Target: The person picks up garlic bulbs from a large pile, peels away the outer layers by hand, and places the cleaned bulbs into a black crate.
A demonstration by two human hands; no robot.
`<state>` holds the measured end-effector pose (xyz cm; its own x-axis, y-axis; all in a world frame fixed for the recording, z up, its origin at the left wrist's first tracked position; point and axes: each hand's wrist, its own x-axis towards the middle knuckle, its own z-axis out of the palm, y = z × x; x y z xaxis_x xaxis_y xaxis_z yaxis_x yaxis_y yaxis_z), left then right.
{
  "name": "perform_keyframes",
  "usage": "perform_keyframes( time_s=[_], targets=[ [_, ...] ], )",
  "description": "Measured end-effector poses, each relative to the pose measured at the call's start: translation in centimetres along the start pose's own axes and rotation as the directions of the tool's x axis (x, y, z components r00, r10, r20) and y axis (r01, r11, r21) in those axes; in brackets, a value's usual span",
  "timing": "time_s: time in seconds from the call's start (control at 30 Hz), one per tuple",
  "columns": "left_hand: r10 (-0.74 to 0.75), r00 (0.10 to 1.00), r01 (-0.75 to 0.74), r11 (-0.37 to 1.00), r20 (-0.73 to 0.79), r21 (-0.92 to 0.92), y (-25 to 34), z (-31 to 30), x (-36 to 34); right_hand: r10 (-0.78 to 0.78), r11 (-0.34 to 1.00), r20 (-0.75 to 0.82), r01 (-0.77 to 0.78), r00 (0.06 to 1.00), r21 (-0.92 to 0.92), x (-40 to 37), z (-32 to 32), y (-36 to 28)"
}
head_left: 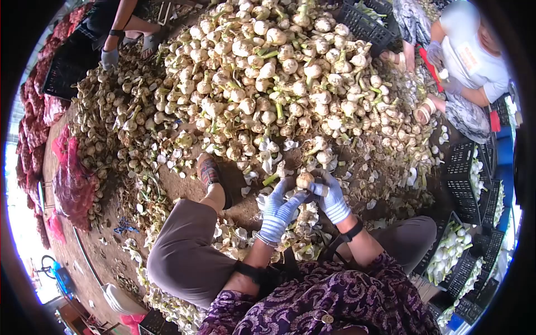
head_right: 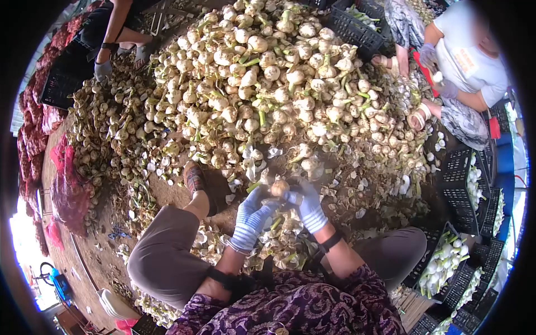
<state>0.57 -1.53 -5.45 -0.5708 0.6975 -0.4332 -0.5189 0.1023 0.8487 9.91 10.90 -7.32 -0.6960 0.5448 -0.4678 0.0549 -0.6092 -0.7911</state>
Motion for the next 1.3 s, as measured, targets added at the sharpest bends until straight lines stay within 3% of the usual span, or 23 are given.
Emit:
perform_keyframes(
  time_s=[0.03,0.1,0.17,0.23,0.27,0.3,0.33,0.37,0.43,0.47,0.5,0.57,0.73,0.83,0.9,0.97,1.03,1.1,1.17,1.23,1.3],
  targets=[
    [0.01,1.0,-0.01,1.0,0.009,0.002,0.3,0.3,-0.1,-0.088,0.992,0.073,0.094,0.993,-0.082,-0.7,-0.3,0.0],
    [-0.053,0.997,0.061,0.983,0.049,-0.173,0.9,1.0,-0.5,-0.201,0.956,0.068,0.211,0.977,-0.206,-2.1,0.3,-0.7],
    [-0.038,0.995,0.052,0.987,0.098,-0.152,1.4,0.9,-0.7,-0.208,0.935,0.064,0.218,0.976,-0.281,-3.9,0.7,-2.9],
    [0.028,0.993,-0.027,1.0,0.117,-0.009,0.7,0.9,-0.8,-0.053,0.931,0.129,0.096,0.99,-0.353,-5.0,0.7,-5.4],
    [0.032,0.991,-0.032,0.999,0.13,-0.006,1.5,1.3,-1.2,-0.099,0.937,0.172,0.15,0.98,-0.316,-5.0,-0.4,-5.5],
    [0.05,0.991,-0.071,0.984,0.128,0.165,2.7,1.8,-1.9,-0.006,0.971,0.09,0.028,0.996,-0.238,-5.6,0.1,-6.4],
    [0.072,0.989,-0.111,0.937,0.128,0.33,3.4,2.3,-2.3,0.001,0.964,0.05,0.013,0.999,-0.264,-5.8,-0.1,-6.7],
    [0.076,0.987,-0.118,0.937,0.138,0.328,3.3,2.5,-2.3,0.009,0.957,0.012,-0.005,1.0,-0.291,-6.0,-0.2,-7.0],
    [0.369,0.904,-0.417,0.663,0.214,0.621,2.8,2.7,-2.3,-0.105,0.899,0.116,0.144,0.988,-0.414,-6.7,0.9,-7.5],
    [0.472,0.844,-0.512,0.563,0.256,0.649,3.0,3.0,-2.6,-0.156,0.89,0.125,0.194,0.98,-0.413,-6.4,1.2,-7.0],
    [0.475,0.841,-0.515,0.56,0.258,0.649,3.3,3.1,-2.9,-0.16,0.889,0.127,0.199,0.979,-0.413,-6.5,1.1,-7.0],
    [0.403,0.878,-0.474,0.651,0.26,0.592,3.9,3.3,-3.5,0.039,0.976,0.086,-0.02,0.995,-0.217,-6.9,1.3,-7.5],
    [0.413,0.88,-0.474,0.718,0.237,0.51,3.0,2.6,-3.2,0.032,0.995,0.15,-0.017,0.988,-0.098,-6.5,-0.3,-6.4],
    [0.334,0.922,-0.387,0.783,0.196,0.488,4.0,2.7,-3.6,0.009,1.0,0.21,-0.007,0.978,-0.008,-6.7,-0.6,-6.7],
    [0.146,0.975,-0.169,0.977,0.168,0.128,5.5,3.1,-4.2,0.052,0.99,0.244,-0.081,0.968,0.112,-7.0,-0.5,-7.3],
    [0.114,0.976,-0.14,0.982,0.188,0.13,5.4,2.9,-3.9,0.005,0.982,0.293,-0.06,0.956,0.181,-6.8,-0.7,-7.2],
    [0.293,0.94,-0.338,0.877,0.177,0.343,4.1,2.7,-3.1,0.043,0.984,0.163,-0.014,0.986,-0.175,-6.9,0.6,-8.1],
    [0.473,0.828,-0.526,0.47,0.301,0.708,5.4,3.0,-3.6,0.016,0.974,0.052,-0.004,0.999,-0.226,-7.7,1.9,-8.7],
    [0.483,0.789,-0.541,0.253,0.38,0.802,5.8,3.6,-4.3,-0.101,0.85,-0.02,0.076,0.995,-0.522,-7.2,1.0,-7.6],
    [0.53,0.739,-0.59,0.212,0.416,0.779,5.4,4.0,-4.1,-0.048,0.939,-0.023,0.038,0.999,-0.341,-6.8,0.5,-6.7],
    [0.574,0.71,-0.657,0.331,0.408,0.678,6.1,4.2,-3.9,0.093,0.99,0.026,-0.09,0.995,-0.104,-7.1,0.0,-7.1]
  ],
)
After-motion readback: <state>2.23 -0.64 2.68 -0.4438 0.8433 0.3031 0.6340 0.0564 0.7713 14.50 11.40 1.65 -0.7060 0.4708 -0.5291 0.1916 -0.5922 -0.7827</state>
